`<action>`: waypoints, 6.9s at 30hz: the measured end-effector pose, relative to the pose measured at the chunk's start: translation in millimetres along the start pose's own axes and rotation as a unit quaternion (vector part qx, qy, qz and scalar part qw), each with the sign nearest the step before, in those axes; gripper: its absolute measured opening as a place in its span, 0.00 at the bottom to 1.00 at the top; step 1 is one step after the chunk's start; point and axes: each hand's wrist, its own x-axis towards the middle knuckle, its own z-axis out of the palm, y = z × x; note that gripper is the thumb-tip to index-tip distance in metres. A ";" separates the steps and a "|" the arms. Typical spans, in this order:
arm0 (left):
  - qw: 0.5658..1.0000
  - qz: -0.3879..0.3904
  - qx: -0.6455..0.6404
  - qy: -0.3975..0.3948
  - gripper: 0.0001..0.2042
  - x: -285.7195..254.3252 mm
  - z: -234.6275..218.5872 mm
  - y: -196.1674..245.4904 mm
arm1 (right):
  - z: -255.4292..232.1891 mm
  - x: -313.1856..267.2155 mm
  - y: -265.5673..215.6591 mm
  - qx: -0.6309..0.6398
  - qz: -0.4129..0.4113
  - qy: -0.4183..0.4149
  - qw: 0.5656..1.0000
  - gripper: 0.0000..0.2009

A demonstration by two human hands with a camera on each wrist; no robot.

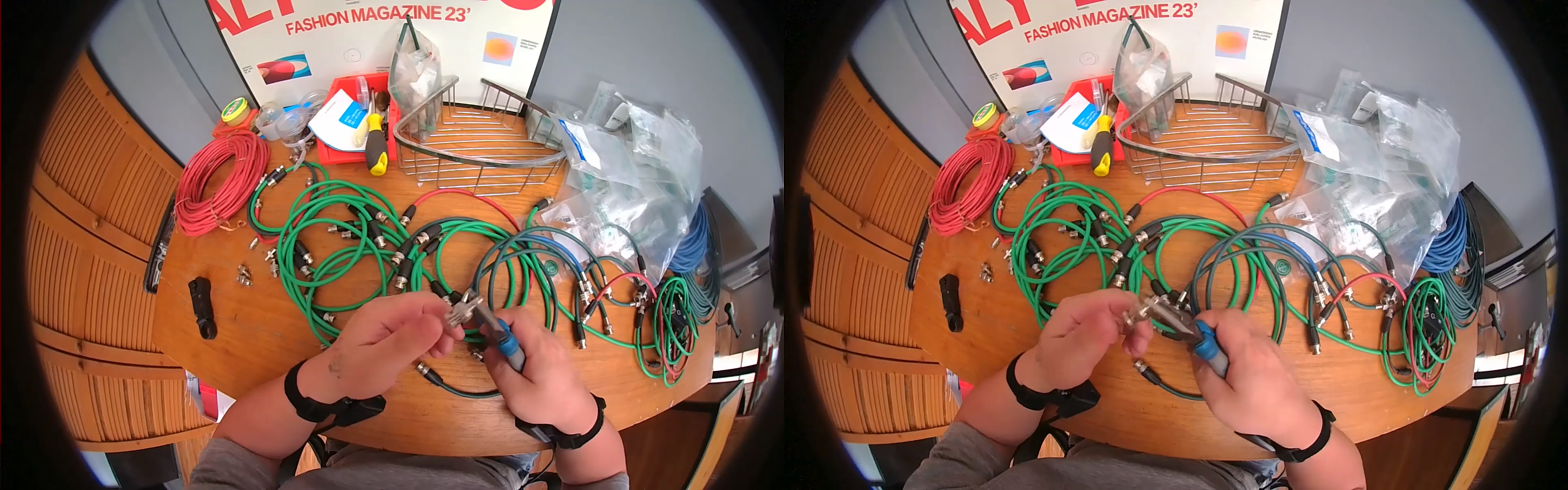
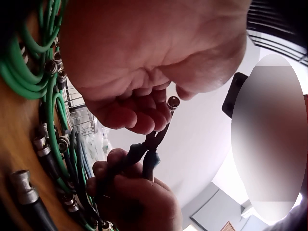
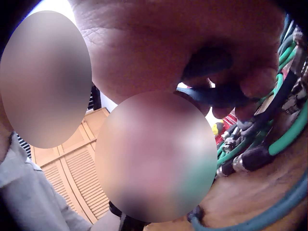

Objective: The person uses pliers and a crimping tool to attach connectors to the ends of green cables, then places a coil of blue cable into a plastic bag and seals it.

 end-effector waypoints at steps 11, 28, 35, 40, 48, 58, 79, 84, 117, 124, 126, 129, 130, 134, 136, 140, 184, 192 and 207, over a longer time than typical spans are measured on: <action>0.979 -0.078 -0.020 -0.190 0.36 6.1 16.2 -7.1 | 3.0 -11.0 8.4 0.597 0.147 -0.389 0.686 0.13; 0.995 -0.055 -0.064 -0.045 0.21 -2.8 13.7 -5.4 | -1.6 -4.9 13.4 0.251 0.002 -0.097 0.963 0.15; 0.981 -0.161 0.101 -0.035 0.13 0.5 19.9 6.5 | -4.1 -4.7 6.4 0.426 -0.013 0.074 0.902 0.14; 0.968 -0.156 0.179 -0.077 0.15 3.2 22.6 1.7 | -16.8 -8.9 13.7 0.405 0.025 -0.001 0.914 0.13; 0.960 -0.147 0.227 -0.076 0.16 4.6 23.3 8.3 | -11.1 -6.3 3.8 0.465 0.039 0.006 0.884 0.11; 0.954 -0.112 0.267 -0.084 0.17 3.8 24.8 4.2 | -7.6 -7.4 10.4 0.299 -0.073 0.086 0.947 0.09; 0.955 -0.112 0.262 -0.089 0.17 3.1 24.0 1.0 | -9.8 -8.9 9.9 0.435 -0.009 0.019 0.900 0.14; 0.951 -0.095 0.283 -0.085 0.17 3.6 25.8 4.7 | -6.4 -8.1 15.5 0.352 -0.071 0.069 0.931 0.09; 0.938 -0.068 0.328 -0.089 0.18 3.8 28.8 8.7 | -11.1 -9.0 16.1 0.387 -0.093 -0.010 0.917 0.23; 0.932 -0.043 0.348 -0.091 0.18 3.7 27.4 5.9 | -14.5 -10.6 16.7 0.401 -0.064 -0.054 0.912 0.27; 0.932 -0.046 0.347 -0.092 0.18 3.4 27.6 5.0 | -17.7 -12.6 14.6 0.422 -0.040 -0.077 0.902 0.28; 0.932 -0.051 0.345 -0.094 0.18 4.1 29.4 6.2 | -19.4 -12.5 15.1 0.466 0.000 -0.118 0.877 0.28; 0.932 -0.053 0.345 -0.094 0.17 4.5 30.1 7.2 | -19.9 -12.0 15.6 0.488 0.016 -0.137 0.862 0.29; 0.927 -0.044 0.360 -0.097 0.17 5.1 30.5 9.1 | -24.0 -11.5 14.6 0.502 0.033 -0.153 0.850 0.29; 0.925 -0.049 0.364 -0.099 0.18 4.9 30.5 10.4 | -25.3 -11.4 13.0 0.473 0.035 -0.147 0.868 0.28; 0.925 -0.047 0.364 -0.099 0.18 4.6 30.1 11.0 | -14.6 -13.4 5.3 0.497 0.036 -0.030 0.867 0.30; 0.919 -0.006 0.382 -0.098 0.18 1.7 29.8 8.6 | -20.6 -11.6 13.1 0.238 -0.169 0.003 0.957 0.13; 0.922 -0.008 0.374 -0.094 0.17 1.4 30.2 8.5 | -12.5 -8.4 20.5 0.356 -0.158 -0.007 0.921 0.15; 0.924 -0.011 0.371 -0.097 0.17 2.0 29.0 9.7 | -23.5 -10.6 16.0 0.245 -0.187 -0.003 0.951 0.07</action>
